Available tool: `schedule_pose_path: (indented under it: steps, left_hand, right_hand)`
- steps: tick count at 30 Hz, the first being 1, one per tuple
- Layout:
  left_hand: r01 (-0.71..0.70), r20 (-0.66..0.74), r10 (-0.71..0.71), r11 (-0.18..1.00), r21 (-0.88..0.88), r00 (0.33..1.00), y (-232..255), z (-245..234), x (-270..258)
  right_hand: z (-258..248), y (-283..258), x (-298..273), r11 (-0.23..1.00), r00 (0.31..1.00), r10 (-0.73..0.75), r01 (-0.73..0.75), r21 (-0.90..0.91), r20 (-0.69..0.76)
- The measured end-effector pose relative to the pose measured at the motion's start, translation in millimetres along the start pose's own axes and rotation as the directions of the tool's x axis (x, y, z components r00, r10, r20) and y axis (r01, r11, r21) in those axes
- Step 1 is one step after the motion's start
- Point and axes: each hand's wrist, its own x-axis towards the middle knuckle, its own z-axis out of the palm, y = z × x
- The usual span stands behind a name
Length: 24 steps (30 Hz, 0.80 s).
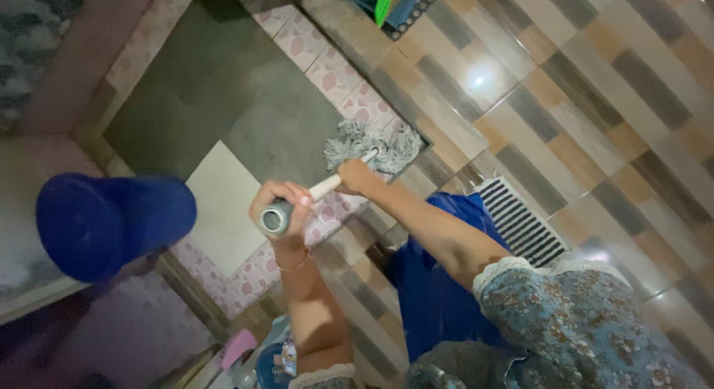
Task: The person assembles a mop by attaching a white handle to a grey mop head. They align the components and twist the handle to secure the connection, then lift the assembled mop to check the fit.
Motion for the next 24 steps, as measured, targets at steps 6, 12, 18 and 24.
schedule_pose_path:
  steps: [6, 12, 18, 24]
  left_hand:
    - [0.034, 0.061, -0.041, 0.994, 0.102, 0.997, 15, -6, -33]
    - [-0.057, 0.160, 0.037, 0.991, 0.122, 0.986, 32, -22, -54]
    - [0.159, 0.042, -0.156, 0.985, -0.066, 0.987, 25, -54, -73]
    - [0.102, 0.119, -0.092, 0.992, -0.077, 0.989, 21, -81, -83]
  right_hand:
    - [27, -24, -1, 0.998, 0.997, -0.043, 0.039, 0.056, 0.069]
    - [36, -33, -9, 0.992, 0.992, -0.107, 0.101, 0.080, 0.069]
    - [69, -43, -19, 0.964, 0.979, 0.174, -0.148, 0.220, -0.106]
    - [80, -51, -16, 0.855, 0.952, 0.298, -0.234, 0.462, -0.069]
